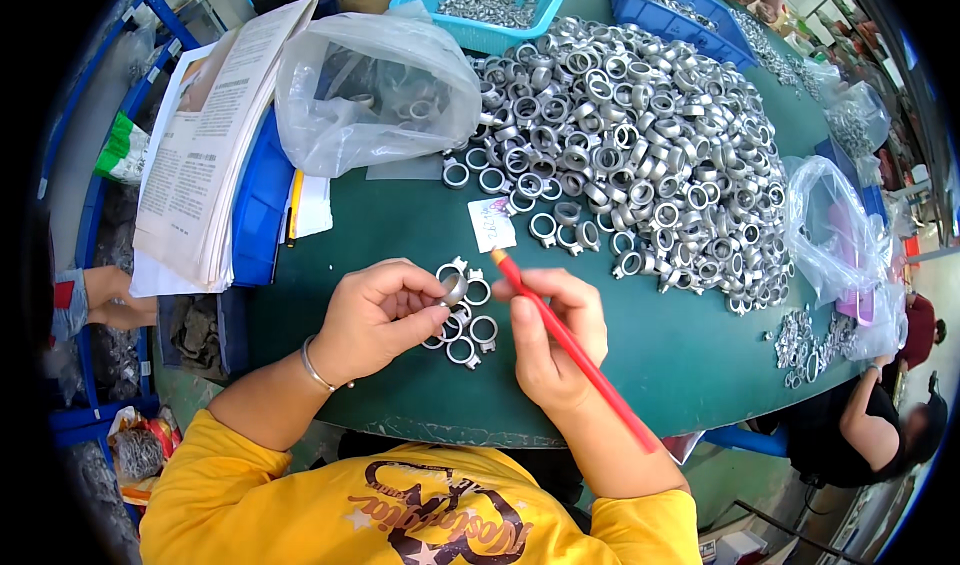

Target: The person picks up metal rings from a pile and marks them using a red pencil.

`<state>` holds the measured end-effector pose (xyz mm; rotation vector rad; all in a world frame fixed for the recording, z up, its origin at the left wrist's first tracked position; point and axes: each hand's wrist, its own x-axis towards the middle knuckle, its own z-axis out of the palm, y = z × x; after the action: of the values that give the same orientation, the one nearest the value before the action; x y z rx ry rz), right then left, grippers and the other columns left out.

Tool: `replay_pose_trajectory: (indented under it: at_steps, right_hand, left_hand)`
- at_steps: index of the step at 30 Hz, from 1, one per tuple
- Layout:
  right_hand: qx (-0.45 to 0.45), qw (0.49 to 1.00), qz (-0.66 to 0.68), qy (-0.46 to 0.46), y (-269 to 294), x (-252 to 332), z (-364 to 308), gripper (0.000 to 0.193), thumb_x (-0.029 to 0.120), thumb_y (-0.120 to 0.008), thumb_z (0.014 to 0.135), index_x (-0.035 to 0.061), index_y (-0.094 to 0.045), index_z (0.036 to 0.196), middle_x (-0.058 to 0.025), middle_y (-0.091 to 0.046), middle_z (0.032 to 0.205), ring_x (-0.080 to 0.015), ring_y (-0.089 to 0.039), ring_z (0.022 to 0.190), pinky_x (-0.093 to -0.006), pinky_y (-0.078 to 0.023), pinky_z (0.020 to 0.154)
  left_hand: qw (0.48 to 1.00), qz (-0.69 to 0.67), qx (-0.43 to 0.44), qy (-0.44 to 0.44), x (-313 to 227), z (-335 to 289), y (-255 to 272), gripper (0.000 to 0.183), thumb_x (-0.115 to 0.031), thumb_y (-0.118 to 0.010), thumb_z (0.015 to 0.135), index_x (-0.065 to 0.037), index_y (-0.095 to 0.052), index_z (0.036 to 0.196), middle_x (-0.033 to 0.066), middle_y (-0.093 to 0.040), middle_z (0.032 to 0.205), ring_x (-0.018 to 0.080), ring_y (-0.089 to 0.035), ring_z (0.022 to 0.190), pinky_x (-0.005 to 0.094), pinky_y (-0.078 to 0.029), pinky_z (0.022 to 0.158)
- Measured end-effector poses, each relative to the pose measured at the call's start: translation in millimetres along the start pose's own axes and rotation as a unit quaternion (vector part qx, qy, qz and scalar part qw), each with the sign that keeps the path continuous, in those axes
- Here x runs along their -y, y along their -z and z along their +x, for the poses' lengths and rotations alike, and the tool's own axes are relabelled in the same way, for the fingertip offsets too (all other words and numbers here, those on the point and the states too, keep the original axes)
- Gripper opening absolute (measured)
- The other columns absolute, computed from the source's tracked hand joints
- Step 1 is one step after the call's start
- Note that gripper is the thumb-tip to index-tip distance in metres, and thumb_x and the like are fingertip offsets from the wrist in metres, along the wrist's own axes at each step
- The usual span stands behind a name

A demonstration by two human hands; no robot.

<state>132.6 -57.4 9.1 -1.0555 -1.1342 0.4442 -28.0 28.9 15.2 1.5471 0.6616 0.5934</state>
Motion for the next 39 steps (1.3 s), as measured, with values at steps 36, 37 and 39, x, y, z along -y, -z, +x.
replay_pose_trajectory:
  at_steps: [36,37,39]
  right_hand:
    - [0.003,0.998,-0.068,-0.001,0,0,2,0.010,-0.006,-0.053,0.079,-0.0003,-0.053,0.088,-0.0111,-0.061,0.078,-0.0202,-0.055,0.066,-0.0292,-0.044,0.065]
    - [0.021,0.995,-0.100,-0.012,3,-1,3,0.008,-0.003,-0.050,0.084,-0.0011,-0.053,0.091,-0.0124,-0.063,0.084,-0.0187,-0.058,0.072,-0.0279,-0.046,0.069]
    - [0.029,0.996,-0.054,-0.059,1,-6,2,0.008,-0.001,-0.051,0.086,-0.0007,-0.052,0.093,-0.0127,-0.063,0.090,-0.0174,-0.059,0.077,-0.0276,-0.047,0.071]
  left_hand:
    - [0.996,0.056,0.003,-0.073,-4,0,2,0.017,0.005,-0.066,0.071,-0.001,-0.063,0.087,0.0043,-0.058,0.082,0.0070,-0.057,0.069,0.0178,-0.047,0.060]
    - [0.994,0.073,-0.002,-0.084,-5,0,2,0.017,0.005,-0.066,0.071,-0.002,-0.063,0.086,0.0043,-0.058,0.082,0.0073,-0.057,0.069,0.0179,-0.047,0.060]
    - [0.989,0.105,-0.008,-0.107,-9,1,0,0.016,0.005,-0.066,0.071,-0.002,-0.063,0.085,0.0045,-0.059,0.082,0.0078,-0.057,0.069,0.0183,-0.047,0.060]
